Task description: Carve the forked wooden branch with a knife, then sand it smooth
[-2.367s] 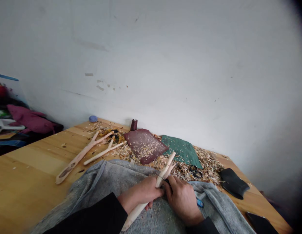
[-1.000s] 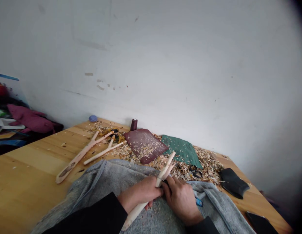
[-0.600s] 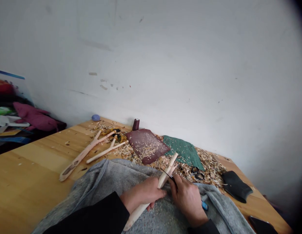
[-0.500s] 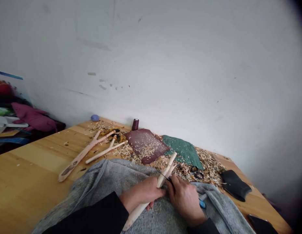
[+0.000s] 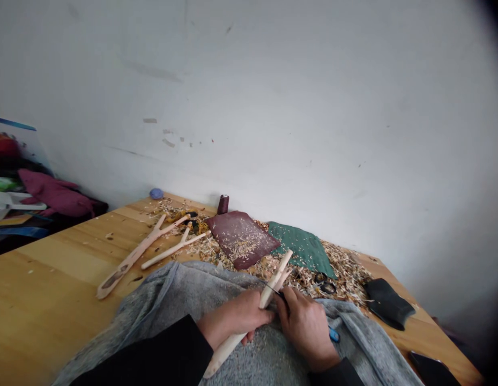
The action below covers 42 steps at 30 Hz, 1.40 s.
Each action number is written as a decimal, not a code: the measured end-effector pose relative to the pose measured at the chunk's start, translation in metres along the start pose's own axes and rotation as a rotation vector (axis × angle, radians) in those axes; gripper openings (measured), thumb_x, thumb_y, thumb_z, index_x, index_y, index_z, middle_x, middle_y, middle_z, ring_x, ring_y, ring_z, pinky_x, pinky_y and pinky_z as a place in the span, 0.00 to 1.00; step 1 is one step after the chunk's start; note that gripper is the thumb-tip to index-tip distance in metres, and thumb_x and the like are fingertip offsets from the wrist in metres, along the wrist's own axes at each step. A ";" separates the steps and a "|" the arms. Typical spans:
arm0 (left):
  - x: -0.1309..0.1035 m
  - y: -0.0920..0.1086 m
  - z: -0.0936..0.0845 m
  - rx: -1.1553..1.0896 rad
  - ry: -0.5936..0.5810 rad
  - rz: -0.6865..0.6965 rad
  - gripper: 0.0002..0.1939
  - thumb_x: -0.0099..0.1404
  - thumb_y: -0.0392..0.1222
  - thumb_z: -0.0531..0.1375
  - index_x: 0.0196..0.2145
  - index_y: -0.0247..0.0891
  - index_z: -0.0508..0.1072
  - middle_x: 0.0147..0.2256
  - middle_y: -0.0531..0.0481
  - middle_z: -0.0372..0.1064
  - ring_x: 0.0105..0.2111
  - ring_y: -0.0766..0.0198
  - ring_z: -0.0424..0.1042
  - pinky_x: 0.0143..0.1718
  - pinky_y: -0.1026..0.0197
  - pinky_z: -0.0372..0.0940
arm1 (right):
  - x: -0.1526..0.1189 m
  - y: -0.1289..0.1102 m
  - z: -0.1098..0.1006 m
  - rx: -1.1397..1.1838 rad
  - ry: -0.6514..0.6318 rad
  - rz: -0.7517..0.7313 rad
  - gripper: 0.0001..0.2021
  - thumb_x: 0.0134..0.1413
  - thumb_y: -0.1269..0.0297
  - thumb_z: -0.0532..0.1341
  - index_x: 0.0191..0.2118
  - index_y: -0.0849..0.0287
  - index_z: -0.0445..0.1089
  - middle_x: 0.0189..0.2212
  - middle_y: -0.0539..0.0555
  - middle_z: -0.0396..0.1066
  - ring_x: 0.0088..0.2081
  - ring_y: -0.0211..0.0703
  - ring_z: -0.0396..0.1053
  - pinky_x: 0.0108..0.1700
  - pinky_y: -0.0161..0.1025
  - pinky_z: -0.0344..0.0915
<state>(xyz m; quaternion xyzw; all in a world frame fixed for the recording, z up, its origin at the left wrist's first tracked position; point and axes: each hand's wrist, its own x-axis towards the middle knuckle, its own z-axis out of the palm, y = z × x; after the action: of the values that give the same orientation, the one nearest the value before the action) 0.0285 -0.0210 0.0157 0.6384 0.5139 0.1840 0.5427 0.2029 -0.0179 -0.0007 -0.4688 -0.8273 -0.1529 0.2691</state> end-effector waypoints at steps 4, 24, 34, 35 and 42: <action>0.000 -0.002 0.000 -0.002 0.011 -0.005 0.14 0.59 0.37 0.56 0.44 0.37 0.67 0.14 0.59 0.58 0.11 0.64 0.61 0.11 0.65 0.58 | 0.000 0.003 0.001 -0.005 0.017 0.007 0.16 0.68 0.59 0.48 0.30 0.55 0.65 0.23 0.49 0.69 0.24 0.40 0.69 0.29 0.38 0.49; -0.001 0.000 0.001 0.035 0.040 -0.063 0.07 0.57 0.41 0.58 0.34 0.38 0.66 0.12 0.58 0.56 0.11 0.63 0.60 0.12 0.63 0.59 | 0.001 0.002 0.000 -0.016 -0.017 0.002 0.14 0.67 0.61 0.49 0.31 0.56 0.65 0.24 0.49 0.70 0.25 0.40 0.69 0.29 0.37 0.50; -0.002 0.000 0.001 0.025 0.031 -0.058 0.10 0.58 0.40 0.57 0.39 0.37 0.68 0.11 0.59 0.56 0.11 0.63 0.59 0.12 0.63 0.58 | 0.002 0.001 -0.002 -0.022 -0.018 0.000 0.14 0.67 0.62 0.49 0.30 0.56 0.65 0.24 0.50 0.70 0.25 0.39 0.69 0.29 0.37 0.50; -0.002 0.001 0.001 0.025 0.029 -0.059 0.10 0.58 0.40 0.57 0.39 0.37 0.68 0.11 0.59 0.56 0.11 0.63 0.59 0.12 0.63 0.58 | 0.002 0.001 -0.002 -0.025 -0.018 0.003 0.14 0.67 0.62 0.49 0.30 0.56 0.64 0.23 0.50 0.70 0.25 0.39 0.69 0.29 0.37 0.50; -0.002 0.001 0.001 0.033 0.034 -0.067 0.11 0.58 0.42 0.58 0.39 0.36 0.69 0.11 0.58 0.55 0.12 0.60 0.61 0.15 0.59 0.60 | 0.002 0.001 -0.002 -0.020 -0.014 0.002 0.13 0.66 0.63 0.49 0.29 0.55 0.64 0.23 0.49 0.70 0.24 0.39 0.69 0.28 0.37 0.49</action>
<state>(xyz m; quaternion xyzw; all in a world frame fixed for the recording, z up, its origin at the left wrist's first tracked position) 0.0288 -0.0226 0.0166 0.6265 0.5472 0.1680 0.5290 0.2036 -0.0170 0.0019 -0.4732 -0.8272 -0.1576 0.2589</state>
